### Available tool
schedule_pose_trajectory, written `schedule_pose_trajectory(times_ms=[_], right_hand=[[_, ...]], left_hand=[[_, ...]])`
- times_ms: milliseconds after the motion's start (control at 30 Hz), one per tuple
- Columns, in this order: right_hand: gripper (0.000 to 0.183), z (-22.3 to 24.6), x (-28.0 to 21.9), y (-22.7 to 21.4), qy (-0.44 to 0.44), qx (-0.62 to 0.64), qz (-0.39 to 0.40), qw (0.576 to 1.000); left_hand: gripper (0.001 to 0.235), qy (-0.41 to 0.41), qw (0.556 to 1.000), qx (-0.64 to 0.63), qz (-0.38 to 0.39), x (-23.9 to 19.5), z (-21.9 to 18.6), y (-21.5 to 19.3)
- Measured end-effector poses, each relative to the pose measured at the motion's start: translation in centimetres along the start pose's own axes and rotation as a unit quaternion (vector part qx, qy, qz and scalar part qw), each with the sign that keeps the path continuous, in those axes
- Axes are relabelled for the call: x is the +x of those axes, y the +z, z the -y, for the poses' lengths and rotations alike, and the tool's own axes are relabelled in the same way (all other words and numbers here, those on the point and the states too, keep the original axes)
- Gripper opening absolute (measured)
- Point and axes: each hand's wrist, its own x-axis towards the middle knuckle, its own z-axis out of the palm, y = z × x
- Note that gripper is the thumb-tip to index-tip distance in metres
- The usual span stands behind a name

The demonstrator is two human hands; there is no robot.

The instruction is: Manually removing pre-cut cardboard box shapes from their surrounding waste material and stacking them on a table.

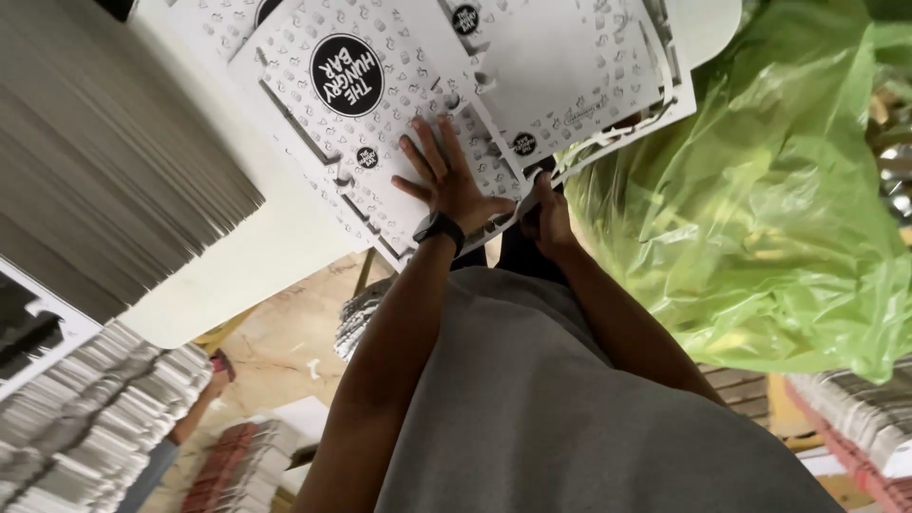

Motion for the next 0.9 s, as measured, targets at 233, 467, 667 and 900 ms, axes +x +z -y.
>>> schedule_pose_trajectory(times_ms=[233,467,667,900], right_hand=[[0.056,2.0,-3.1,1.7,0.023,0.011,-0.039,0.999],[0.061,1.8,-4.2,1.9,0.044,0.059,-0.052,0.996],[0.065,2.1,-3.9,2.3,0.112,0.003,-0.04,0.993],[0.055,4.7,-4.5,3.8,0.143,0.092,-0.058,0.984]], left_hand=[[0.162,-0.01,1.0,0.002,-0.003,-0.5,-0.8,-0.4],[0.156,-0.014,1.0,0.012,-0.018,-0.3,-0.3,0.2],[0.159,-0.01,1.0,-0.025,0.007,0.4,0.7,0.4],[0.153,-0.006,0.999,-0.014,-0.033,0.5,0.1,0.9]])
